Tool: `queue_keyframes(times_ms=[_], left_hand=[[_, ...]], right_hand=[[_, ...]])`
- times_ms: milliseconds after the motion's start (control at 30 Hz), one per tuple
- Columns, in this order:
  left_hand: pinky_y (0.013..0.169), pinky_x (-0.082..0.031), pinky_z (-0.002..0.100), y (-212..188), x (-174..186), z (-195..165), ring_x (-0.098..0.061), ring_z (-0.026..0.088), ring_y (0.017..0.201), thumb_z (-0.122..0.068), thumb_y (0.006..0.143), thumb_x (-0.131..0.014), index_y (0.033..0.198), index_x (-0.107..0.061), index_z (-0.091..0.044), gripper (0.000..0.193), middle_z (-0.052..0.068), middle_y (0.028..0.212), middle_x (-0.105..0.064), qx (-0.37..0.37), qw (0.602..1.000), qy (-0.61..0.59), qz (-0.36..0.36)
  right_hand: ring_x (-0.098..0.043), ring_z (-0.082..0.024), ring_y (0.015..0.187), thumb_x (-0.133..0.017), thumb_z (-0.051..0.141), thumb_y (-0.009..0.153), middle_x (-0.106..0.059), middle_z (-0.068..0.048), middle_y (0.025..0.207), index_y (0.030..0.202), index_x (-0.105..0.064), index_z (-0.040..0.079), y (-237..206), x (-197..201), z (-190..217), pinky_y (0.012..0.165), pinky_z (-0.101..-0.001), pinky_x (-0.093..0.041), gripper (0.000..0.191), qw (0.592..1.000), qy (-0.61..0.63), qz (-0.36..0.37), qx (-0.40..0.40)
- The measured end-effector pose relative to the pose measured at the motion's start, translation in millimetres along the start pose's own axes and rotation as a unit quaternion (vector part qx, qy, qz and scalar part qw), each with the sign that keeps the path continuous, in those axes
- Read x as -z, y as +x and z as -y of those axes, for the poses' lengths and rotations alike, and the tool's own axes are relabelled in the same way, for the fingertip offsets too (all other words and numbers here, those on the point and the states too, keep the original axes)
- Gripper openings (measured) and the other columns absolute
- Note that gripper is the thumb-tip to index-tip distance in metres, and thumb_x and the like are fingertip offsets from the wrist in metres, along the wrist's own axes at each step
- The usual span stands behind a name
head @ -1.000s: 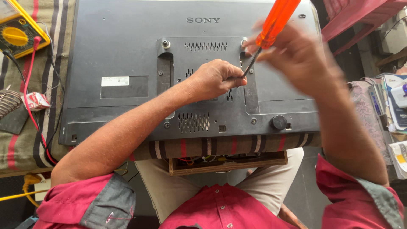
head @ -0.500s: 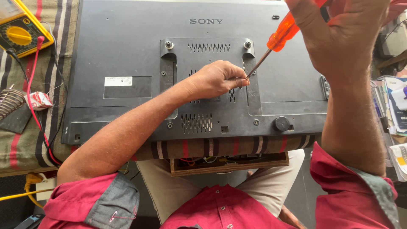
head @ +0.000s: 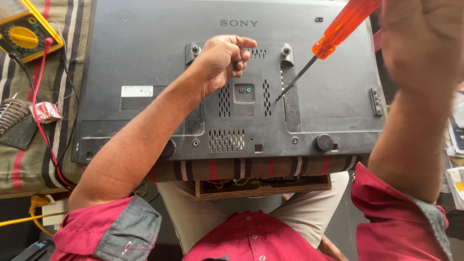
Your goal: The person uses a screwdriver to remove multiple screws from the back panel of a Sony television. The person systematically unscrews each fastener and sets them aside while working on the device placed on a workbench.
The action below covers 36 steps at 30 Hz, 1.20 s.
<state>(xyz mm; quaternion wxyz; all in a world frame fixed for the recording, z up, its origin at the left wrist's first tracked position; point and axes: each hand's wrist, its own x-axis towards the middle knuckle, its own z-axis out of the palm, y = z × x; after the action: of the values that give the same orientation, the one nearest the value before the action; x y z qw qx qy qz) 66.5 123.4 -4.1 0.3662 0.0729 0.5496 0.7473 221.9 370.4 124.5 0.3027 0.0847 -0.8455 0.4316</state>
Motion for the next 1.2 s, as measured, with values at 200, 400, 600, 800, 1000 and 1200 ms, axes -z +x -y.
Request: queue_keyframes(times_ms=[200,400,600,800,1000,1200], left_hand=[[0.056,-0.046,0.025,3.9,4.6,1.9,-0.052,0.009,0.064,0.011,0.085,-0.046,0.118,-0.064,0.004,0.039,0.003,0.08,-0.063,-0.009,1.0,0.002,0.01],[0.059,-0.05,0.025,2.4,4.7,0.2,-0.053,0.008,0.065,0.005,0.09,-0.047,0.117,-0.065,0.002,0.033,0.002,0.083,-0.065,0.005,1.0,0.023,-0.008],[0.058,-0.047,0.025,0.8,1.5,0.0,-0.051,0.008,0.063,-0.01,0.103,-0.045,0.116,-0.066,-0.001,0.026,0.001,0.077,-0.063,-0.007,0.998,0.057,0.005],[0.059,-0.047,0.026,2.0,6.0,-0.8,-0.051,0.009,0.061,-0.012,0.104,-0.046,0.116,-0.066,-0.002,0.026,0.001,0.075,-0.064,-0.014,0.999,0.042,0.012],[0.055,-0.044,0.025,6.5,6.8,3.5,-0.05,0.008,0.059,-0.012,0.103,-0.048,0.118,-0.062,-0.004,0.022,0.003,0.076,-0.066,-0.018,0.998,0.063,0.013],[0.052,-0.041,0.024,8.0,6.8,6.1,-0.051,0.008,0.057,-0.012,0.103,-0.052,0.112,-0.055,-0.005,0.012,0.007,0.077,-0.068,-0.008,1.0,0.026,0.014]], right_hand=[[-0.044,-0.009,0.06,-0.061,0.012,0.123,-0.062,-0.003,0.083,0.105,-0.067,-0.005,-1.1,-1.9,6.9,0.057,-0.0237,-0.032,0.025,0.999,-0.005,0.034,-0.027],[-0.043,-0.008,0.06,-0.061,0.013,0.121,-0.058,-0.003,0.079,0.1,-0.064,-0.004,2.5,0.1,13.1,0.056,-0.023,-0.03,0.027,0.999,0.013,0.038,-0.031],[-0.042,-0.007,0.058,-0.06,0.016,0.12,-0.054,-0.001,0.074,0.094,-0.061,-0.002,-1.5,-6.0,-5.3,0.055,-0.0218,-0.028,0.031,0.999,-0.027,-0.007,0.025],[-0.041,-0.005,0.059,-0.061,0.016,0.119,-0.051,0.0,0.072,0.093,-0.061,-0.001,-1.8,0.8,-11.8,0.055,-0.021,-0.027,0.031,0.998,0.001,0.027,-0.05],[-0.042,-0.005,0.06,-0.063,0.015,0.119,-0.053,0.0,0.075,0.096,-0.063,-0.002,-0.6,-6.2,-11.0,0.056,-0.0213,-0.028,0.028,0.999,-0.021,-0.018,0.027],[-0.041,-0.005,0.061,-0.063,0.015,0.119,-0.053,0.0,0.075,0.098,-0.063,-0.002,-0.9,-2.7,-4.2,0.056,-0.0212,-0.027,0.028,0.998,0.011,0.045,-0.03]])
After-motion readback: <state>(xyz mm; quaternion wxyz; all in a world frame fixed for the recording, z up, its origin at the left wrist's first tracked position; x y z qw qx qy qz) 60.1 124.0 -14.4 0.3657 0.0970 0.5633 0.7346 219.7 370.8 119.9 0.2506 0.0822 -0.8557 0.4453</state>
